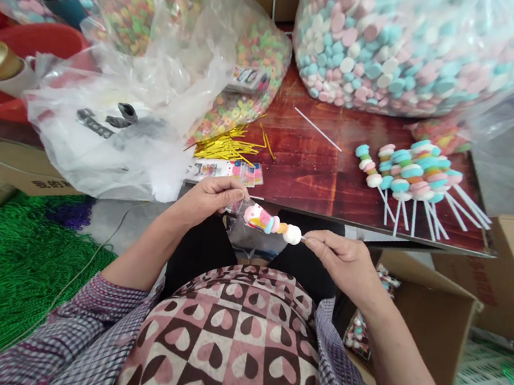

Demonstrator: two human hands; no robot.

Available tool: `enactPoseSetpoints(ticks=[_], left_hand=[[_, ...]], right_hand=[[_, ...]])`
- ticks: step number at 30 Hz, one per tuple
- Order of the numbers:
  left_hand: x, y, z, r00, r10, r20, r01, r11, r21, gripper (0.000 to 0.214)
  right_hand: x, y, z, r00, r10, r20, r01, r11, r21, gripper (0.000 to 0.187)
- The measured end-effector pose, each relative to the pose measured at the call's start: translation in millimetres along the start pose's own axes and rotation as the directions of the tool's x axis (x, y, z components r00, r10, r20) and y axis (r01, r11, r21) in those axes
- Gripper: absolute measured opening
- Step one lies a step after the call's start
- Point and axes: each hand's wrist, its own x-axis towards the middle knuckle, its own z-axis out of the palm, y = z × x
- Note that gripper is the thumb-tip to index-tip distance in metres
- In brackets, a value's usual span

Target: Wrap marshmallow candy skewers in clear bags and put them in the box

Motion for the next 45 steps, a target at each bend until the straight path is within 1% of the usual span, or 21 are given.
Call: enactPoseSetpoints(ticks=[2, 4, 7, 9, 10, 11, 13, 15, 17, 18, 20, 23, 26, 29, 33, 35, 36, 38, 40, 42, 45], left_hand=[[2, 2, 1.9, 1.000, -0.002, -0.020, -0.001, 0.992, -0.125, 0.026], [4, 8, 5.0, 0.999, 0.019, -0.028, -0.027, 0.941, -0.338, 0.028], [10, 21, 11.1, 1.000, 0.013, -0.024, -0.026, 0.766, -0.642, 0.043], [14, 32, 16.1, 0.999, -0.004, -0.040, -0.027, 0.668, -0.743, 0.057], [16, 36, 18.9, 0.998, -0.007, -0.061, -0.043, 0.638, -0.769, 0.062], [18, 40, 21.9, 0.996, -0.005, -0.088, -0.066, 0.620, -0.782, 0.067], [21, 45, 28.0, 0.989, 0.018, -0.143, -0.124, 0.618, -0.777, 0.074], [23, 47, 33.3, 0.981, 0.057, -0.186, -0.178, 0.654, -0.736, 0.077], [24, 47, 37.1, 0.974, 0.088, -0.209, -0.207, 0.716, -0.666, 0.073], [25, 46, 38.4, 0.973, 0.091, -0.212, -0.207, 0.748, -0.630, 0.067], [27, 46, 40.7, 0.973, 0.076, -0.218, -0.193, 0.789, -0.584, 0.052], [31, 46, 45.2, 0.967, 0.050, -0.249, -0.194, 0.777, -0.599, 0.036], [33, 47, 51.1, 0.964, 0.028, -0.265, -0.193, 0.758, -0.624, 0.033], [31, 45, 55.5, 0.965, 0.014, -0.263, -0.186, 0.745, -0.640, 0.034], [27, 39, 58.6, 0.970, 0.044, -0.239, -0.193, 0.736, -0.649, 0.035], [26, 34, 59.8, 0.973, 0.058, -0.223, -0.190, 0.748, -0.635, 0.035], [26, 32, 60.2, 0.973, 0.059, -0.222, -0.188, 0.760, -0.622, 0.034], [26, 26, 60.0, 0.973, 0.055, -0.226, -0.182, 0.785, -0.592, 0.032], [26, 20, 58.6, 0.973, 0.039, -0.229, -0.168, 0.799, -0.577, 0.029], [27, 17, 56.7, 0.974, 0.019, -0.226, -0.153, 0.792, -0.591, 0.027], [28, 15, 56.5, 0.973, -0.017, -0.229, -0.140, 0.747, -0.650, 0.030]], right_hand=[[1, -1, 3, 0.999, 0.036, -0.004, -0.036, 0.998, 0.044, 0.036], [2, -2, 7, 0.997, 0.069, -0.021, -0.067, 0.994, 0.083, 0.037], [4, -2, 17, 0.991, 0.116, -0.071, -0.103, 0.980, 0.168, 0.036], [5, -3, 27, 0.982, 0.159, -0.102, -0.125, 0.952, 0.279, 0.036], [6, -4, 33, 0.977, 0.183, -0.111, -0.134, 0.928, 0.349, 0.036], [7, -6, 39, 0.972, 0.206, -0.111, -0.142, 0.895, 0.423, 0.036], [10, -12, 51, 0.965, 0.244, -0.091, -0.152, 0.810, 0.566, 0.035], [13, -19, 61, 0.964, 0.260, -0.052, -0.158, 0.721, 0.675, 0.035], [16, -26, 67, 0.967, 0.254, -0.011, -0.166, 0.662, 0.731, 0.035], [16, -28, 69, 0.969, 0.248, 0.002, -0.168, 0.652, 0.739, 0.035], [16, -30, 71, 0.972, 0.236, 0.007, -0.166, 0.664, 0.729, 0.035], [16, -28, 73, 0.973, 0.229, -0.039, -0.141, 0.715, 0.685, 0.036], [17, -27, 75, 0.969, 0.231, -0.087, -0.117, 0.737, 0.665, 0.033], [20, -30, 77, 0.965, 0.255, -0.065, -0.134, 0.688, 0.714, 0.035], [22, -34, 79, 0.963, 0.267, 0.031, -0.187, 0.584, 0.790, 0.038], [21, -35, 79, 0.963, 0.261, 0.064, -0.212, 0.595, 0.775, 0.040], [21, -36, 79, 0.964, 0.259, 0.058, -0.214, 0.629, 0.747, 0.040], [20, -37, 79, 0.968, 0.252, -0.002, -0.187, 0.723, 0.665, 0.039], [20, -36, 78, 0.967, 0.239, -0.088, -0.140, 0.786, 0.602, 0.036], [20, -33, 77, 0.960, 0.232, -0.154, -0.096, 0.795, 0.599, 0.035], [21, -28, 78, 0.953, 0.241, -0.181, -0.087, 0.795, 0.601, 0.032]])
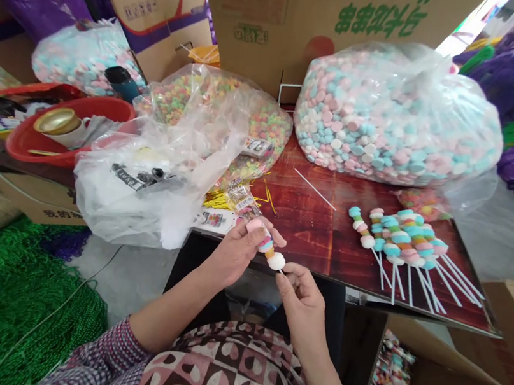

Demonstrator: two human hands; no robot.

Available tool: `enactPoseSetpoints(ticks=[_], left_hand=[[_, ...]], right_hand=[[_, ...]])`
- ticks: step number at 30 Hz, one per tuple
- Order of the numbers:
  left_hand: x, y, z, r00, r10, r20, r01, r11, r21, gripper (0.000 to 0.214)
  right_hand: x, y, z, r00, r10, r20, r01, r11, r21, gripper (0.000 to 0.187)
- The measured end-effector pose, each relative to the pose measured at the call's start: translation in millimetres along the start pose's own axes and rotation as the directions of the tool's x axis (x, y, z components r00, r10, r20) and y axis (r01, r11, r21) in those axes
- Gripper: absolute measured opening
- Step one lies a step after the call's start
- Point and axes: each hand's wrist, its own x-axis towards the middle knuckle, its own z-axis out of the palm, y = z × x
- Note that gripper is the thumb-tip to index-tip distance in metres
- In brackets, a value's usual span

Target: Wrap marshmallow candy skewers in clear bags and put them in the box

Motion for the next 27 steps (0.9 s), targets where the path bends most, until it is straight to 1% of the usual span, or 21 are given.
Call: enactPoseSetpoints(ticks=[2, 4, 5, 7, 9, 12, 15, 17, 20, 22, 24, 25, 27], left_hand=[[0, -1, 2.3, 1.000, -0.013, -0.009, 0.013, 0.999, -0.051, 0.032], [-1, -3, 5.4, 0.999, -0.032, -0.005, 0.032, 0.997, -0.063, 0.033], [-2, -4, 6.7, 0.999, -0.041, 0.002, 0.041, 0.997, -0.058, 0.033], [-2, -4, 8.3, 0.998, -0.054, 0.012, 0.055, 0.997, -0.045, 0.034], [-2, -1, 8.0, 0.998, -0.059, 0.015, 0.060, 0.997, -0.048, 0.034], [0, 4, 5.3, 0.999, -0.042, -0.007, 0.041, 0.996, -0.073, 0.030], [0, 3, 2.5, 0.999, -0.029, -0.034, 0.027, 0.998, -0.058, 0.029], [0, 1, 1.1, 0.999, -0.045, -0.015, 0.045, 0.999, -0.021, 0.031], [-1, 8, -2.0, 0.995, -0.073, 0.070, 0.072, 0.997, 0.009, 0.041], [-1, 19, -5.2, 0.992, -0.060, 0.112, 0.061, 0.998, -0.008, 0.056], [1, 31, -8.2, 0.993, -0.019, 0.118, 0.025, 0.998, -0.055, 0.065], [3, 36, -9.2, 0.993, 0.005, 0.116, 0.004, 0.997, -0.076, 0.066], [5, 41, -9.6, 0.994, 0.042, 0.101, -0.032, 0.995, -0.094, 0.059]], right_hand=[[1, 1, 2, 1.000, 0.020, -0.006, -0.020, 1.000, 0.001, 0.030], [2, -2, 7, 0.998, 0.069, 0.006, -0.069, 0.994, 0.083, 0.032], [3, -4, 10, 0.994, 0.105, 0.031, -0.109, 0.983, 0.145, 0.033], [3, -10, 16, 0.977, 0.175, 0.124, -0.201, 0.950, 0.241, 0.034], [3, -15, 19, 0.962, 0.191, 0.196, -0.237, 0.938, 0.252, 0.034], [2, -15, 16, 0.974, 0.120, 0.194, -0.150, 0.977, 0.149, 0.031], [0, -7, 8, 0.983, 0.086, 0.163, -0.090, 0.996, 0.018, 0.035], [-1, 0, 5, 0.991, 0.083, 0.109, -0.085, 0.996, 0.017, 0.035], [-2, 7, 3, 0.996, 0.080, 0.042, -0.084, 0.993, 0.086, 0.035], [-1, 8, 4, 0.996, 0.081, 0.041, -0.085, 0.991, 0.104, 0.034], [-1, 8, 5, 0.996, 0.075, 0.053, -0.079, 0.993, 0.093, 0.034], [-1, 8, 5, 0.995, 0.073, 0.064, -0.078, 0.994, 0.076, 0.034], [-2, 8, 4, 0.994, 0.073, 0.077, -0.076, 0.996, 0.042, 0.034]])
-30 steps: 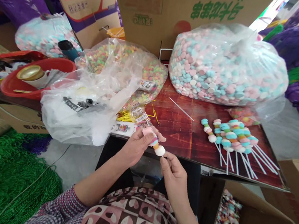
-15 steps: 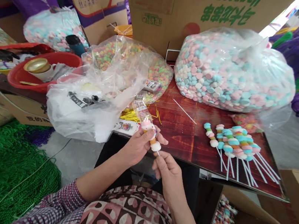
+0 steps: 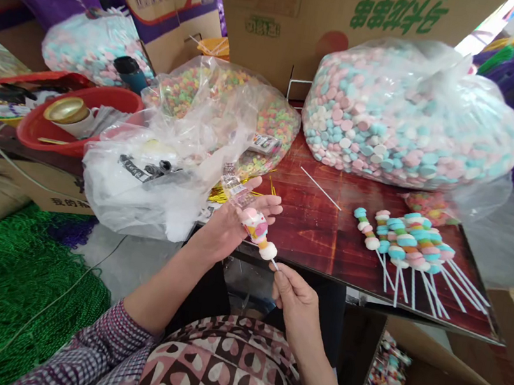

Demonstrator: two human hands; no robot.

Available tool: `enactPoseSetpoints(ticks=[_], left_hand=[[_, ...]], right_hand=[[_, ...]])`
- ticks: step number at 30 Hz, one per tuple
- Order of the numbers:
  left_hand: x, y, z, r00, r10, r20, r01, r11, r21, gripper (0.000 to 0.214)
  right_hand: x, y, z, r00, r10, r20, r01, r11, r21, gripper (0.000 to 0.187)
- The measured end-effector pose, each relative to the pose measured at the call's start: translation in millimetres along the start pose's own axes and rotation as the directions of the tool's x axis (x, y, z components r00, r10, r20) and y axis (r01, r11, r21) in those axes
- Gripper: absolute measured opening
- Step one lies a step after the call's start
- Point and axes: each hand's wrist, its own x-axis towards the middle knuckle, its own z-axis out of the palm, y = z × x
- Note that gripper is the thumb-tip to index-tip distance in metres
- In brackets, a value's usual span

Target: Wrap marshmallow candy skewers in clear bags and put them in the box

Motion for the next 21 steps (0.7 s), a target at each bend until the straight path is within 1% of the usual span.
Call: enactPoseSetpoints(ticks=[2, 5, 7, 8, 10, 12, 14, 16, 17, 18, 19, 21], left_hand=[[2, -2, 1.5, 0.999, 0.015, -0.037, -0.014, 1.000, 0.007, 0.045], [5, -11, 4.4, 0.994, 0.011, -0.106, -0.013, 1.000, -0.012, 0.023], [6, -16, 4.9, 0.996, 0.005, -0.090, -0.007, 1.000, -0.029, 0.017], [6, -18, 4.4, 0.998, 0.003, -0.067, -0.005, 0.999, -0.032, 0.016], [5, -19, 2.7, 1.000, 0.003, -0.014, -0.004, 0.999, -0.033, 0.018], [4, -18, 1.1, 1.000, -0.011, 0.020, 0.012, 1.000, -0.021, 0.022], [2, -17, 0.6, 0.999, -0.038, 0.031, 0.038, 0.999, 0.001, 0.026], [2, -16, 0.9, 0.998, -0.049, 0.032, 0.049, 0.999, 0.019, 0.030], [2, -15, 1.1, 0.998, -0.046, 0.032, 0.045, 0.999, 0.021, 0.031], [2, -15, 1.2, 0.999, -0.040, 0.028, 0.040, 0.999, 0.018, 0.031], [3, -14, 1.4, 0.999, -0.033, 0.017, 0.033, 0.999, 0.010, 0.031], [4, -14, 2.0, 1.000, -0.016, -0.025, 0.015, 1.000, -0.019, 0.030]], right_hand=[[-1, -1, -1, 1.000, -0.001, -0.010, 0.001, 1.000, -0.026, 0.034], [-2, -2, -2, 0.999, -0.012, -0.036, 0.010, 0.999, -0.049, 0.029], [-4, -3, -2, 1.000, 0.014, -0.017, -0.014, 1.000, -0.011, 0.029], [-4, -3, -2, 0.999, 0.047, 0.013, -0.047, 0.998, 0.034, 0.030], [-6, -4, 0, 0.983, 0.140, 0.118, -0.158, 0.976, 0.153, 0.031], [-6, -5, 3, 0.943, 0.218, 0.250, -0.281, 0.926, 0.253, 0.030], [-6, -5, 6, 0.900, 0.256, 0.352, -0.369, 0.876, 0.309, 0.029], [-5, -6, 8, 0.881, 0.268, 0.389, -0.403, 0.856, 0.323, 0.028], [-5, -6, 9, 0.885, 0.267, 0.382, -0.397, 0.861, 0.318, 0.028], [-5, -5, 9, 0.899, 0.254, 0.356, -0.368, 0.879, 0.303, 0.027], [-5, -5, 9, 0.923, 0.226, 0.312, -0.315, 0.909, 0.273, 0.028], [-5, -3, 7, 0.967, 0.144, 0.211, -0.177, 0.973, 0.149, 0.033]])
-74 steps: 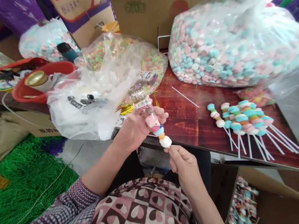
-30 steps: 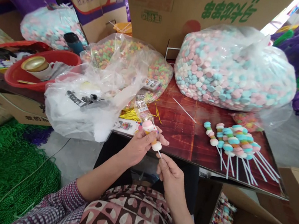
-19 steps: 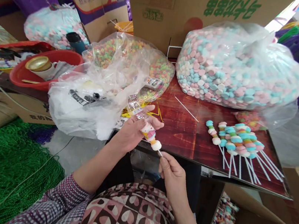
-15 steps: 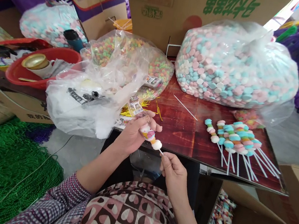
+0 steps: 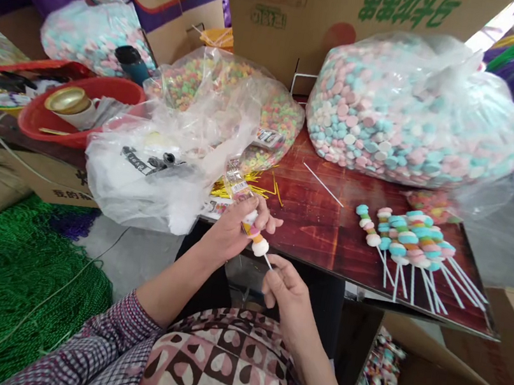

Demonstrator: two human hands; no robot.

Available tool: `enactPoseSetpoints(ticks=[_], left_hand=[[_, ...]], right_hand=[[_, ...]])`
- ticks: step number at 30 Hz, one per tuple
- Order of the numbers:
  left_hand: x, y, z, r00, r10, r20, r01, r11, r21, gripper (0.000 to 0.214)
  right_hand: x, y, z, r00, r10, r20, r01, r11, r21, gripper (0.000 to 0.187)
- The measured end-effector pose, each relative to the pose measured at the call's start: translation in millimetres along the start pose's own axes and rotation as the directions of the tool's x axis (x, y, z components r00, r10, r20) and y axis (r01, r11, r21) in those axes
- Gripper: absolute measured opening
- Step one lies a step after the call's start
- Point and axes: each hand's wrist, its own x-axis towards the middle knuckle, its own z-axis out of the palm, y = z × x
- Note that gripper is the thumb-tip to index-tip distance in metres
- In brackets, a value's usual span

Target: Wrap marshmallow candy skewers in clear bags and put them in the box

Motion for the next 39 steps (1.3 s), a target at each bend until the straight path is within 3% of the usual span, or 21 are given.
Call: enactPoseSetpoints(ticks=[3, 5, 9, 12, 15, 18, 22, 27, 33, 36, 39], left_hand=[[-1, -6, 3.0, 0.998, -0.003, -0.064, 0.001, 1.000, -0.016, 0.030], [-6, -13, 5.6, 0.997, -0.037, -0.069, 0.037, 0.999, 0.001, 0.030], [-16, -15, 3.1, 0.997, -0.075, -0.003, 0.075, 0.995, 0.063, 0.027], [-14, -2, -3.7, 0.998, -0.045, 0.049, 0.044, 0.999, 0.013, 0.045], [-9, 7, -4.4, 0.999, 0.031, -0.012, -0.031, 0.999, -0.008, 0.042], [-8, -3, 2.6, 0.995, 0.001, -0.104, 0.004, 0.999, 0.049, 0.030], [-15, -22, 9.4, 0.990, -0.095, -0.106, 0.106, 0.989, 0.103, 0.033], [-15, -19, 8.0, 0.993, -0.013, -0.114, 0.024, 0.994, 0.103, 0.029], [-28, -35, 2.7, 0.971, -0.238, 0.029, 0.228, 0.954, 0.196, 0.043], [-32, -34, -4.9, 0.982, -0.176, 0.064, 0.147, 0.937, 0.316, 0.044], [-31, -25, -9.9, 0.998, -0.060, 0.029, 0.036, 0.852, 0.523, 0.033]], right_hand=[[-1, 3, -1, 0.986, -0.123, -0.109, 0.100, 0.976, -0.192, 0.032], [0, 6, 0, 0.983, -0.131, -0.132, 0.109, 0.981, -0.160, 0.031], [3, 11, 5, 0.995, -0.077, -0.071, 0.075, 0.997, -0.031, 0.034], [3, 13, 3, 0.996, -0.066, -0.060, 0.065, 0.997, -0.034, 0.035], [2, 13, 2, 0.997, -0.058, -0.044, 0.055, 0.997, -0.057, 0.034], [0, 9, 6, 0.998, -0.043, -0.040, 0.041, 0.998, -0.058, 0.035], [2, 2, 11, 0.996, -0.081, -0.026, 0.079, 0.995, -0.067, 0.035], [5, -3, 11, 0.988, -0.152, -0.004, 0.150, 0.978, -0.147, 0.029], [8, -11, 19, 0.978, -0.204, -0.042, 0.202, 0.978, -0.058, 0.030], [9, -13, 18, 0.973, -0.225, -0.049, 0.222, 0.973, -0.064, 0.029], [9, -10, 15, 0.971, -0.235, -0.050, 0.229, 0.968, -0.100, 0.026]])
